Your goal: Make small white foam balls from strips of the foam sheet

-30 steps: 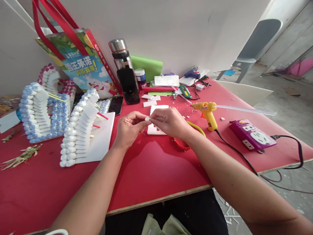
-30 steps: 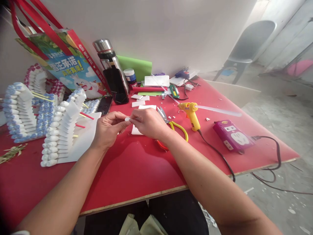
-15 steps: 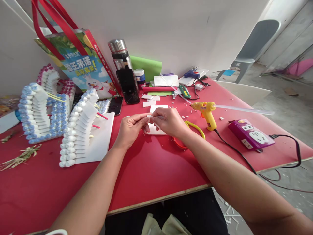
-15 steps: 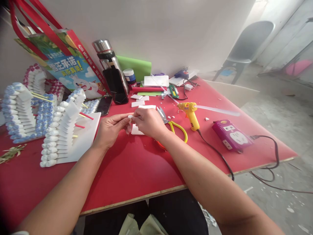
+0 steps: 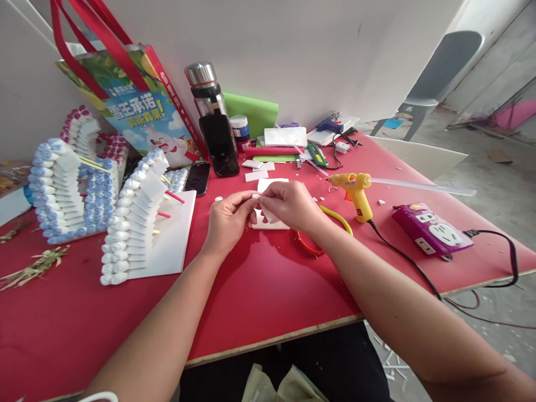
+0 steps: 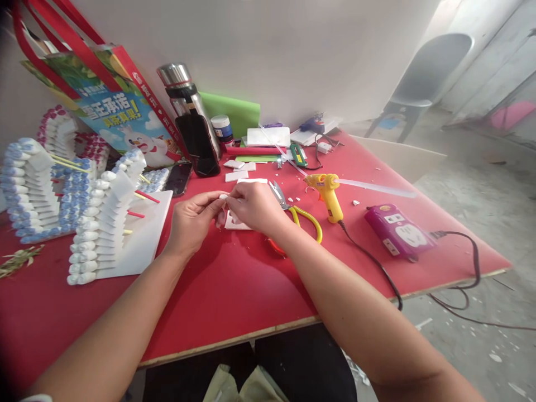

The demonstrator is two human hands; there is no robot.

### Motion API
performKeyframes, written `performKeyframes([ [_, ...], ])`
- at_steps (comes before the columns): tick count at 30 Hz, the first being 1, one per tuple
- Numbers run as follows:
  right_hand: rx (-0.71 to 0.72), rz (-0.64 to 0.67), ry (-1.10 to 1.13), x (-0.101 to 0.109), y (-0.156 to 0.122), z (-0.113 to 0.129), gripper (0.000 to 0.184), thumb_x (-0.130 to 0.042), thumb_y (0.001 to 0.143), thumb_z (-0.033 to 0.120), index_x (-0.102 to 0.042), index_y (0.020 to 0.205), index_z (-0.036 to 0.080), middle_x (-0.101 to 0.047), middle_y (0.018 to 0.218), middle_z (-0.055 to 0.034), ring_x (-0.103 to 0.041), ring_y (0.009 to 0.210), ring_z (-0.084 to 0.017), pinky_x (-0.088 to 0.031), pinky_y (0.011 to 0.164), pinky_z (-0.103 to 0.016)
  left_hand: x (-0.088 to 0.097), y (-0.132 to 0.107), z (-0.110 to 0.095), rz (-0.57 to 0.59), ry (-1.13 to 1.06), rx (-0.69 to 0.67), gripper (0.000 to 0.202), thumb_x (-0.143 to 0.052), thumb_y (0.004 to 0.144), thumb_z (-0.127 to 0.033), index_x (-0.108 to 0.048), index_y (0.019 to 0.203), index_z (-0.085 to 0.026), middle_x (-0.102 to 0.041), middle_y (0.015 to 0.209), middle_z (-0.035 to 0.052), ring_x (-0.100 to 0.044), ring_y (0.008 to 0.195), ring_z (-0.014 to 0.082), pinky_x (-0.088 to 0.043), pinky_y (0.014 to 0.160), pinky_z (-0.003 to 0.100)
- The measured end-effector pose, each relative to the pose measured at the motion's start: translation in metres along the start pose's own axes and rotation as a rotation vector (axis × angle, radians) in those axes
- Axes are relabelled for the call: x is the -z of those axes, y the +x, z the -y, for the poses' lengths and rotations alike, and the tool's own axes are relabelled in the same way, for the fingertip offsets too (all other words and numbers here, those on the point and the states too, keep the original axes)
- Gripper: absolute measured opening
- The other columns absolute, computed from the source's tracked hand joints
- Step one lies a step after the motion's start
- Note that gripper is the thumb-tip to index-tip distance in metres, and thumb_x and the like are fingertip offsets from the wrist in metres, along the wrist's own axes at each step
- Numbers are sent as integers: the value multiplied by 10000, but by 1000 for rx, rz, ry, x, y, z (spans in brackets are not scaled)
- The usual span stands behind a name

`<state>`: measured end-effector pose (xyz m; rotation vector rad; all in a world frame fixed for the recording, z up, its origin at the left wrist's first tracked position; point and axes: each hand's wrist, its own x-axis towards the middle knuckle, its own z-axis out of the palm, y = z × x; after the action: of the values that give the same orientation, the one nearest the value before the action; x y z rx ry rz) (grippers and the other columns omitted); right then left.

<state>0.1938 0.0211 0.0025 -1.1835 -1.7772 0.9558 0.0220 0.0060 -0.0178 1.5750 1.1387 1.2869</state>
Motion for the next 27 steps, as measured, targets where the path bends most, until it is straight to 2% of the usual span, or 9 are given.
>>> performKeyframes([
  [2,-196,112,340,8,5,-1,386,-592,904,538,-652,812,167,-684,672,-62,-649,629,-204,-498,606,-303,2,1,-1,18,-4,-17,256,-675,887,-365,-763,1053,-190,-586,590,-13,-521,532,112,-449,557,244],
  [4,-394,272,676,14,8,-1,490,-477,941,618,-646,930,159,-714,736,-99,-695,682,-248,-558,660,-375,4,1,-3,8,9,-38,254,-675,887,-381,-761,1042,-200,-588,612,-11,-506,545,111,-438,565,243],
  [7,-553,510,971,17,9,0,487,-336,1011,532,-634,1010,147,-736,815,-133,-731,753,-268,-589,744,-458,6,1,-6,-19,69,-61,262,-684,876,-405,-767,1029,-210,-648,717,12,-536,615,124,-457,612,246],
  [10,-562,554,1038,15,6,2,382,-366,1026,393,-643,968,137,-730,825,-118,-730,761,-233,-594,804,-455,6,0,-6,-8,81,-71,261,-681,880,-404,-768,1032,-211,-640,725,13,-527,626,123,-456,618,244],
  [13,-539,501,1014,13,4,3,292,-468,1003,354,-646,912,141,-691,766,-76,-686,676,-191,-604,802,-460,7,1,-4,2,31,-63,248,-680,882,-392,-766,1028,-211,-574,641,-4,-482,571,111,-427,567,240],
  [16,-483,452,932,13,1,3,254,-559,971,358,-657,879,142,-645,744,-44,-641,646,-160,-616,772,-450,6,2,-3,-4,6,-52,251,-685,877,-389,-769,1027,-205,-575,637,1,-477,555,109,-419,553,244],
  [21,-242,438,667,10,1,0,246,-674,896,397,-680,868,153,-577,729,14,-569,617,-93,-593,732,-316,5,1,-3,-17,-12,-49,255,-684,879,-382,-773,1022,-191,-615,676,19,-482,555,105,-415,549,246],
  [24,-99,288,391,5,2,-3,305,-657,887,455,-670,839,154,-588,682,20,-585,560,-89,-507,605,-229,4,1,-3,-25,-13,-29,257,-696,869,-386,-773,1007,-183,-600,642,10,-479,542,100,-411,537,238],
  [27,-17,112,99,0,1,-3,289,-602,916,435,-635,812,167,-638,651,12,-604,515,-98,-421,536,-213,3,1,-3,-40,-11,-9,265,-721,846,-393,-772,991,-177,-648,702,22,-494,528,91,-421,517,231],
])
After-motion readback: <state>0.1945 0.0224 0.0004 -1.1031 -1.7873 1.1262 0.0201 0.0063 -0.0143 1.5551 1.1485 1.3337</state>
